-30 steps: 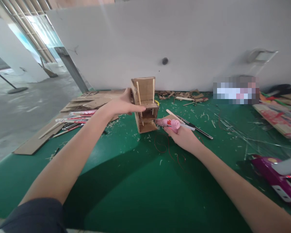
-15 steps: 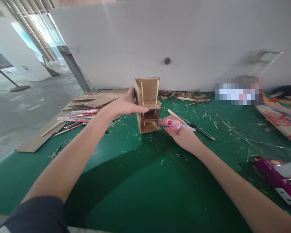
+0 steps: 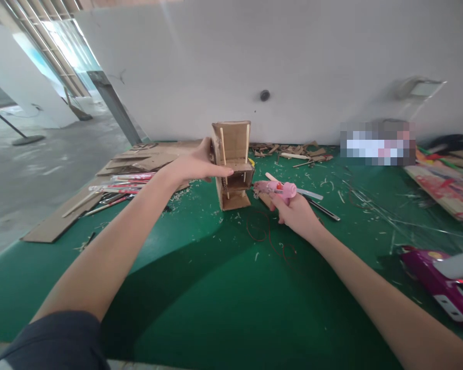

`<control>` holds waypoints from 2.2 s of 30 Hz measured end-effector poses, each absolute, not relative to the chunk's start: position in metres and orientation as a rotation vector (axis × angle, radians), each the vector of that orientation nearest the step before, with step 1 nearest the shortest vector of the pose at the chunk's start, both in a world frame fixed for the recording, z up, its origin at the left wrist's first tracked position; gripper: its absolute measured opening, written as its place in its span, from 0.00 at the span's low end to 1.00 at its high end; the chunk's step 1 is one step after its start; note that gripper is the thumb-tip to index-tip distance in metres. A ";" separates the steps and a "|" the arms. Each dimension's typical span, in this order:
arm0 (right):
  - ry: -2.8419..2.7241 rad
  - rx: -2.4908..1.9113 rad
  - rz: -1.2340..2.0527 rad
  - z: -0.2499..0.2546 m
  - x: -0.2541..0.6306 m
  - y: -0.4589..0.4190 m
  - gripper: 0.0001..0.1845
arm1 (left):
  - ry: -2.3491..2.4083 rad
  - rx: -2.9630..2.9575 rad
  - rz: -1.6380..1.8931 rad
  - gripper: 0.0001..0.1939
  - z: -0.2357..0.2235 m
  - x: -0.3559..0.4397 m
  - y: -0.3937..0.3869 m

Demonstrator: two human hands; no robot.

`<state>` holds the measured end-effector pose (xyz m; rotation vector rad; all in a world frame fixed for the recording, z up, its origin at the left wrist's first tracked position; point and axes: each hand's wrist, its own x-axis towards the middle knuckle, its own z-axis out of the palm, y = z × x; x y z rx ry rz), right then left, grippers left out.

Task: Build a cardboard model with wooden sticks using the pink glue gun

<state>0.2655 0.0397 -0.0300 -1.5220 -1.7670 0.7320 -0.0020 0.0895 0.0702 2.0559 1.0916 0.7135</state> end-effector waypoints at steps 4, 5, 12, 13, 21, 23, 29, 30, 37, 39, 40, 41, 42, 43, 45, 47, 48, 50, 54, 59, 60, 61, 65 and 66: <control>-1.938 -1.515 0.573 -0.025 0.274 0.035 0.20 | 1.164 2.015 0.731 0.46 0.070 -0.003 0.090; -1.994 -1.501 0.515 -0.024 0.277 0.034 0.20 | 1.183 2.001 0.730 0.46 0.070 -0.002 0.090; -2.102 -1.403 0.422 -0.020 0.271 0.023 0.19 | 1.212 1.970 0.742 0.48 0.067 0.000 0.092; -2.095 -1.406 0.411 -0.022 0.265 0.023 0.18 | 1.204 1.965 0.751 0.47 0.065 -0.001 0.094; -2.079 -1.388 0.349 -0.036 0.236 0.028 0.17 | 1.160 1.996 0.866 0.44 0.058 0.004 0.098; -2.091 -1.368 0.358 -0.035 0.236 0.028 0.16 | 1.184 1.996 0.883 0.44 0.058 0.007 0.097; -2.166 -1.351 0.360 -0.029 0.240 0.024 0.16 | 1.199 1.975 0.904 0.43 0.053 0.009 0.098; -2.171 -1.357 0.350 -0.029 0.242 0.024 0.16 | 1.205 1.979 0.906 0.43 0.052 0.009 0.099; -2.223 -1.335 0.329 -0.031 0.246 0.028 0.12 | 1.207 2.027 0.913 0.41 0.058 0.015 0.087; -2.253 -1.322 0.330 -0.031 0.246 0.029 0.13 | 1.204 2.044 0.896 0.41 0.061 0.018 0.083; -2.257 -1.325 0.330 -0.031 0.246 0.030 0.13 | 1.207 2.049 0.886 0.41 0.062 0.018 0.082; -2.258 -1.332 0.328 -0.031 0.246 0.030 0.14 | 1.213 2.052 0.879 0.41 0.063 0.019 0.080; -2.258 -1.340 0.323 -0.031 0.246 0.031 0.14 | 1.219 2.053 0.873 0.41 0.063 0.019 0.080; -2.260 -1.347 0.320 -0.032 0.246 0.031 0.14 | 1.225 2.053 0.867 0.41 0.064 0.019 0.079; -2.269 -1.358 0.318 -0.032 0.246 0.031 0.14 | 1.227 2.054 0.844 0.41 0.064 0.018 0.079; -2.268 -1.359 0.325 -0.032 0.247 0.031 0.14 | 1.210 2.056 0.817 0.42 0.064 0.016 0.080; -2.255 -1.359 0.332 -0.032 0.247 0.030 0.14 | 1.197 2.057 0.807 0.42 0.064 0.015 0.081; -2.207 -1.372 0.357 -0.031 0.248 0.028 0.14 | 1.160 2.065 0.798 0.42 0.063 0.012 0.082; -2.106 -1.436 0.434 -0.030 0.249 0.024 0.16 | 1.112 2.092 0.793 0.43 0.063 0.010 0.084; -2.118 -1.411 0.404 -0.030 0.246 0.026 0.14 | 1.134 2.095 0.792 0.44 0.063 0.010 0.085; -2.130 -1.393 0.403 -0.031 0.246 0.027 0.14 | 1.140 2.091 0.791 0.44 0.063 0.010 0.085; -2.145 -1.374 0.398 -0.031 0.246 0.028 0.14 | 1.149 2.086 0.790 0.44 0.063 0.009 0.085; -2.205 -1.329 0.337 -0.033 0.246 0.032 0.12 | 1.206 2.058 0.774 0.44 0.062 0.009 0.086; -2.212 -1.329 0.328 -0.033 0.247 0.032 0.12 | 1.216 2.052 0.772 0.44 0.062 0.010 0.085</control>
